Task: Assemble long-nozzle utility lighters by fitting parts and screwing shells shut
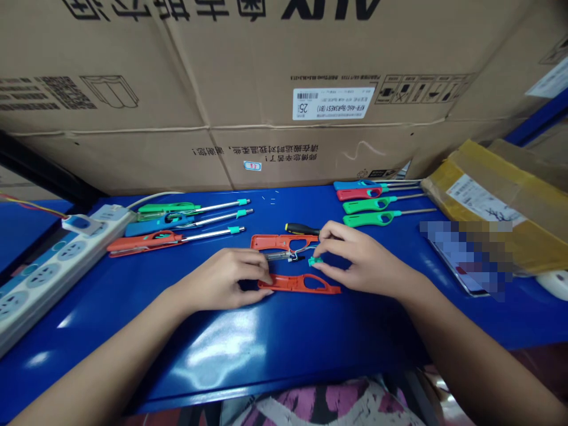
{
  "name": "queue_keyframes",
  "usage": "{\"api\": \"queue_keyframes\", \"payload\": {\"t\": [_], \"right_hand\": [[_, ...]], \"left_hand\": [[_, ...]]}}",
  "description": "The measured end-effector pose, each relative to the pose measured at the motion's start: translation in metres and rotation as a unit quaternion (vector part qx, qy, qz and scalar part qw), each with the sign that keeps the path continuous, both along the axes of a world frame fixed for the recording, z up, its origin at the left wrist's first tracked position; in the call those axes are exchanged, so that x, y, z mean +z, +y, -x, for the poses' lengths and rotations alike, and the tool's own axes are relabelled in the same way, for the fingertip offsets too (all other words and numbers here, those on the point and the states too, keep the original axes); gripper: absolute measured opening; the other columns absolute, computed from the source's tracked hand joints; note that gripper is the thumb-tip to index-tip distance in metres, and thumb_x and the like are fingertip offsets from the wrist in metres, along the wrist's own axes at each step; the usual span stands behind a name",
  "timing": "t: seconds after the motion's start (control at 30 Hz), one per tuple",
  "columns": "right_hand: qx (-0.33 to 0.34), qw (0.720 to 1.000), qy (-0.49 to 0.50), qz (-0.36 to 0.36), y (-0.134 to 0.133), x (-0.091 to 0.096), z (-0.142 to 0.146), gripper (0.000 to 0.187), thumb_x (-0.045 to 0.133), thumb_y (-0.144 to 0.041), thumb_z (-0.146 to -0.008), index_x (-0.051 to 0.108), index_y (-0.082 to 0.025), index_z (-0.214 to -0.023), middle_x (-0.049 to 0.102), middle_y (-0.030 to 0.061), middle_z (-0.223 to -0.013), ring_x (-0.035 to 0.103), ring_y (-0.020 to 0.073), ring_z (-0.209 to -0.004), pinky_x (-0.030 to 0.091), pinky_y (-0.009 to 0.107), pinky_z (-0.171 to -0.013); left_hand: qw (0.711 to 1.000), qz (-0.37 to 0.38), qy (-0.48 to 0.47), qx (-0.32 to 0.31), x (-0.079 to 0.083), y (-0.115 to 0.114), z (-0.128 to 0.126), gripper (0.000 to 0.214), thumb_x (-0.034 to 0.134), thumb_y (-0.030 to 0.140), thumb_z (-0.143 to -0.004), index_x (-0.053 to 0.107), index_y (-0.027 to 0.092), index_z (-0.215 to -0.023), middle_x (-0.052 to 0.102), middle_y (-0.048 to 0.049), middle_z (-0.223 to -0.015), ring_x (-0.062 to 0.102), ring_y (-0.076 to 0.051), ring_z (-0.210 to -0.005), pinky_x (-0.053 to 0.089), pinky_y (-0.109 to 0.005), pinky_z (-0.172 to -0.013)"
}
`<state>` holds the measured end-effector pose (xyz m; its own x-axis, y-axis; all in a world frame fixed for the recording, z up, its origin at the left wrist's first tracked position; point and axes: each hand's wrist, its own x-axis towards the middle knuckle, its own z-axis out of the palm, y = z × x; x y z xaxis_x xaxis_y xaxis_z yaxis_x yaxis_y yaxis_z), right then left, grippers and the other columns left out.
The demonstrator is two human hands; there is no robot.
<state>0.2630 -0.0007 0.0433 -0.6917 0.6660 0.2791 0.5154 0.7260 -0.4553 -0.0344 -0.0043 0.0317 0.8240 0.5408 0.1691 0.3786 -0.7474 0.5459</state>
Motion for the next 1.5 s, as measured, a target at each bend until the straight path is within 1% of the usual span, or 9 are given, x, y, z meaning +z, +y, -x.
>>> {"api": "queue_keyframes", "payload": {"t": [0.1, 0.23, 0.57, 0.7, 0.83, 1.07, 1.2, 1.3, 1.5], "right_hand": [[-0.014, 0.993, -0.098, -0.064, 0.005, -0.009, 0.001, 0.008, 0.061, -0.023, -0.094, 0.067, -0.018, -0.096, 0.061, 0.0093, -0.104, 0.059, 0.0204, -0.087, 0.046, 0.033, -0.075], [-0.003, 0.986, -0.155, -0.057, 0.007, -0.016, 0.003, 0.009, 0.066, -0.026, -0.092, 0.064, -0.018, -0.097, 0.064, 0.0084, -0.104, 0.061, 0.022, -0.09, 0.045, 0.034, -0.075], [-0.01, 0.99, -0.14, 0.017, 0.009, -0.015, 0.0, 0.017, 0.066, -0.031, -0.094, 0.064, -0.02, -0.108, 0.071, 0.0062, -0.108, 0.067, 0.0208, -0.094, 0.048, 0.034, -0.081], [-0.016, 0.985, -0.17, 0.022, 0.011, -0.02, 0.002, 0.011, 0.062, -0.031, -0.096, 0.065, -0.021, -0.1, 0.073, 0.0043, -0.099, 0.066, 0.0195, -0.084, 0.044, 0.03, -0.071], [-0.095, 0.979, -0.178, 0.009, 0.012, -0.014, 0.0, 0.011, 0.065, -0.032, -0.093, 0.064, -0.021, -0.095, 0.069, 0.002, -0.088, 0.061, 0.0166, -0.071, 0.036, 0.027, -0.06], [-0.15, 0.975, -0.158, 0.042, 0.024, 0.005, -0.038, 0.008, 0.061, -0.03, -0.09, 0.063, -0.023, -0.09, 0.064, 0.0013, -0.084, 0.056, 0.0163, -0.072, 0.037, 0.027, -0.062], [-0.116, 0.969, -0.172, 0.132, 0.03, 0.001, -0.063, 0.02, 0.069, -0.038, -0.082, 0.063, -0.022, -0.093, 0.064, 0.0051, -0.098, 0.058, 0.0192, -0.079, 0.045, 0.03, -0.071], [-0.113, 0.957, -0.194, 0.182, 0.031, -0.006, -0.068, 0.013, 0.065, -0.031, -0.083, 0.062, -0.021, -0.091, 0.063, 0.0058, -0.096, 0.059, 0.0204, -0.079, 0.047, 0.032, -0.071], [-0.128, 0.967, -0.166, 0.142, 0.033, -0.008, -0.063, 0.003, 0.061, -0.02, -0.081, 0.06, -0.021, -0.084, 0.063, 0.0062, -0.092, 0.06, 0.0219, -0.08, 0.047, 0.033, -0.074]], "left_hand": [[1.0, 0.01, 0.007, -0.011, -0.002, -0.002, -0.004, 0.018, 0.065, 0.034, -0.094, 0.076, 0.021, -0.101, 0.073, -0.0059, -0.092, 0.069, -0.017, -0.084, 0.056, -0.03, -0.079], [1.0, 0.009, 0.005, -0.009, -0.005, -0.004, -0.006, 0.019, 0.066, 0.036, -0.093, 0.074, 0.02, -0.102, 0.072, -0.0044, -0.089, 0.067, -0.016, -0.08, 0.055, -0.029, -0.074], [0.997, -0.044, 0.063, 0.016, -0.005, -0.005, -0.007, 0.028, 0.069, 0.042, -0.087, 0.07, 0.02, -0.103, 0.07, -0.0042, -0.094, 0.068, -0.02, -0.083, 0.054, -0.033, -0.075], [0.997, -0.039, 0.066, 0.006, -0.006, -0.005, -0.009, 0.026, 0.065, 0.043, -0.091, 0.069, 0.019, -0.099, 0.07, -0.0035, -0.089, 0.066, -0.018, -0.078, 0.053, -0.031, -0.071], [0.996, -0.056, 0.062, 0.019, -0.005, -0.005, -0.009, 0.029, 0.064, 0.046, -0.092, 0.069, 0.019, -0.1, 0.072, -0.0037, -0.093, 0.068, -0.018, -0.081, 0.053, -0.03, -0.072], [0.979, -0.139, 0.034, 0.142, -0.004, 0.005, 0.002, 0.022, 0.057, 0.037, -0.098, 0.068, 0.018, -0.097, 0.071, -0.005, -0.095, 0.067, -0.019, -0.087, 0.053, -0.031, -0.077], [0.976, -0.127, 0.066, 0.163, -0.007, 0.009, 0.004, 0.022, 0.058, 0.039, -0.097, 0.068, 0.02, -0.103, 0.068, -0.0049, -0.102, 0.066, -0.02, -0.093, 0.054, -0.032, -0.08], [0.979, -0.102, 0.086, 0.157, -0.012, 0.008, 0.003, 0.021, 0.057, 0.038, -0.098, 0.068, 0.021, -0.106, 0.068, -0.0048, -0.106, 0.066, -0.02, -0.096, 0.054, -0.033, -0.083], [0.977, -0.091, 0.09, 0.17, -0.016, 0.009, 0.003, 0.02, 0.052, 0.033, -0.1, 0.065, 0.02, -0.104, 0.069, -0.0052, -0.104, 0.067, -0.021, -0.093, 0.054, -0.034, -0.08]]}}
